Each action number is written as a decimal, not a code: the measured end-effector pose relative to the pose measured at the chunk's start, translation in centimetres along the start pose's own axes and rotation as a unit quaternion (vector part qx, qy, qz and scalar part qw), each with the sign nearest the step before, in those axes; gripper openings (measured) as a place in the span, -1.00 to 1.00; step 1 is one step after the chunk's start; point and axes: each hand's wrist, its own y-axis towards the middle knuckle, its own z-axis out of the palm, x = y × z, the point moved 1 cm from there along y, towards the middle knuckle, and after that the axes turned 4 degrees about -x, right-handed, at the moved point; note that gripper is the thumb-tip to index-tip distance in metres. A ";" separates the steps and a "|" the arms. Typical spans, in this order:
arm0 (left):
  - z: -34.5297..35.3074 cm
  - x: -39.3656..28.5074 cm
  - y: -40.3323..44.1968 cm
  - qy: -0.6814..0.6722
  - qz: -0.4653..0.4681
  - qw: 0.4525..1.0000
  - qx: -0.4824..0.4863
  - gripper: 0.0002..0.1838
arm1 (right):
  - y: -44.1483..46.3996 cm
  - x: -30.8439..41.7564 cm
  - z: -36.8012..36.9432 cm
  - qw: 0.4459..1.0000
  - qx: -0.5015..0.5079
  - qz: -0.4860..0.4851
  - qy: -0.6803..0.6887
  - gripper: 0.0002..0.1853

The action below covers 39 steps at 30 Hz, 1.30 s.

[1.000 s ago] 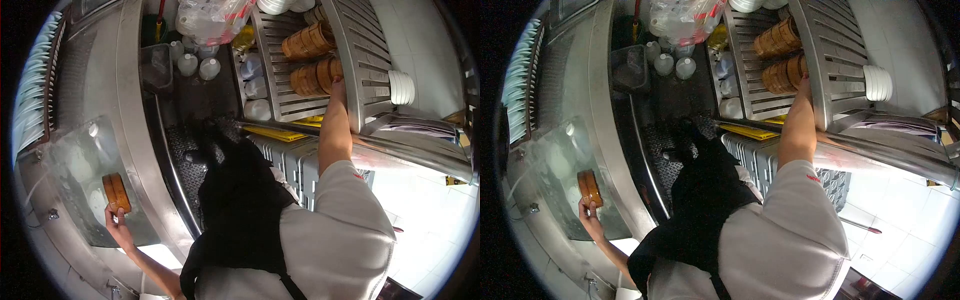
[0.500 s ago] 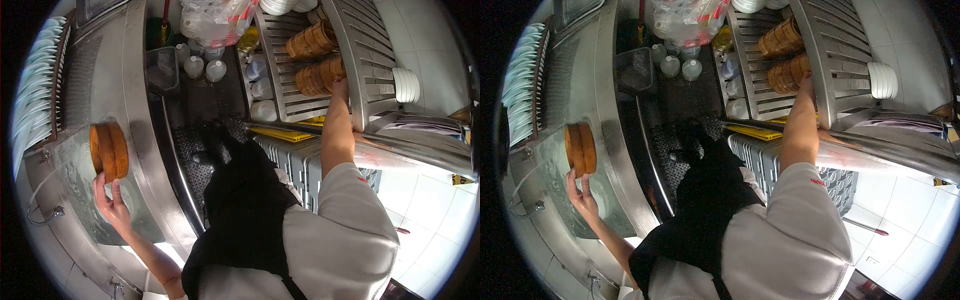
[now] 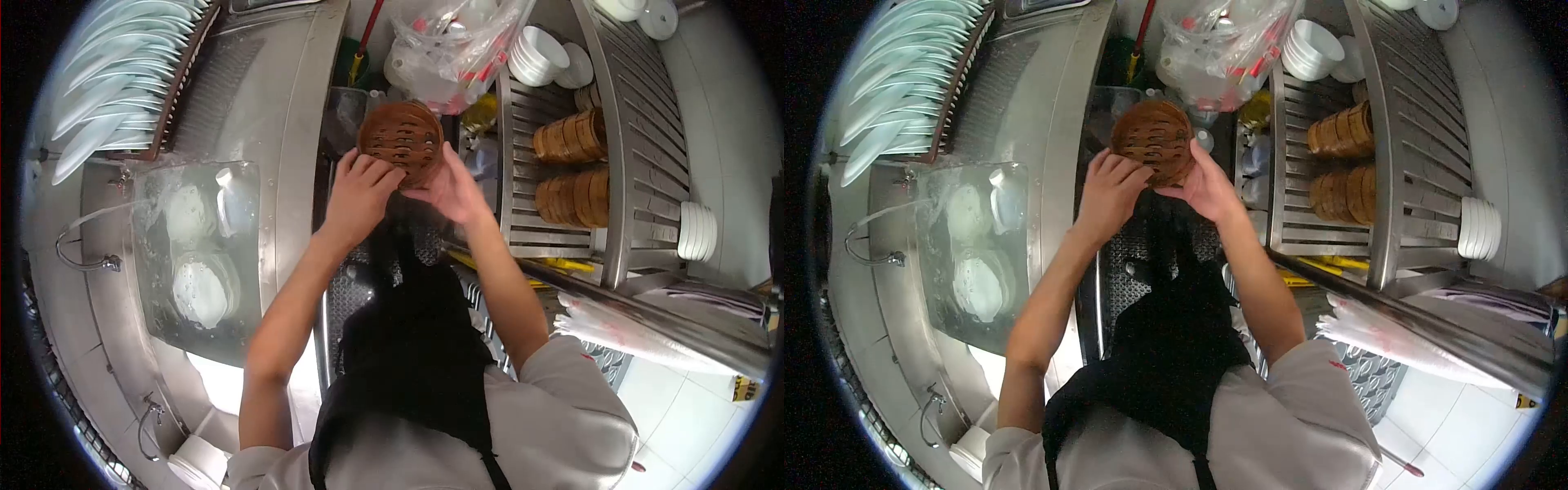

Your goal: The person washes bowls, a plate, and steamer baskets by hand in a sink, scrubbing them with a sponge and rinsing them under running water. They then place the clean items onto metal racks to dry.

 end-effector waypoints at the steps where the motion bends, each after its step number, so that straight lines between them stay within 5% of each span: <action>1: 1.1 0.1 -0.2 -0.008 -0.014 1.000 0.003 -0.68 | 0.2 0.0 -0.1 1.000 -0.003 -0.010 0.012 -0.43; 9: 10.2 0.2 -3.6 -0.012 -0.108 0.991 0.072 -0.70 | 4.3 -1.6 -6.2 0.974 -0.138 0.083 -0.160 -0.49; 12: 10.1 -2.4 -3.3 -0.064 -0.218 0.966 0.120 -0.43 | 3.7 -0.1 -11.1 0.974 -0.182 0.042 -0.128 -0.34; 14: 6.5 -3.7 -4.2 -0.101 -0.256 0.956 0.097 -0.49 | 3.6 2.4 -18.4 0.970 -0.243 0.005 -0.015 -0.36; 16: 3.5 -4.6 -7.2 -0.097 -0.281 0.955 0.013 -0.53 | 2.8 5.5 -23.6 0.927 -0.344 -0.147 0.038 -0.41; 18: -0.2 -5.1 -10.8 -0.106 -0.343 0.932 -0.051 -0.57 | 3.1 7.4 -28.6 0.915 -0.327 -0.226 0.065 -0.43; 20: -2.6 -6.0 -14.6 -0.106 -0.379 0.905 -0.159 -0.57 | 3.6 7.4 -29.7 0.915 -0.354 -0.133 0.138 -0.49; 23: -5.4 -7.1 -20.3 -0.062 -0.468 0.846 -0.247 -0.65 | 6.8 6.2 -29.6 0.907 -0.419 -0.008 -0.054 -0.43; 27: -9.2 -9.4 -27.2 0.033 -0.551 0.758 -0.347 -0.76 | 11.1 2.3 -18.5 0.925 -0.279 -0.013 -0.259 -0.51; 32: -13.9 -13.9 -38.5 0.103 -0.614 0.625 -0.471 -0.76 | 8.0 -10.7 11.0 0.915 0.047 -0.140 -0.376 -0.74; 36: -18.9 -19.0 -52.2 0.197 -0.671 0.545 -0.462 -0.74 | -2.3 -26.5 27.1 0.783 0.362 -0.096 -0.496 -0.77; 39: -20.8 -23.0 -66.9 0.313 -0.766 0.447 -0.339 -0.57 | -8.6 -41.0 31.4 0.647 0.513 -0.002 -0.564 -0.81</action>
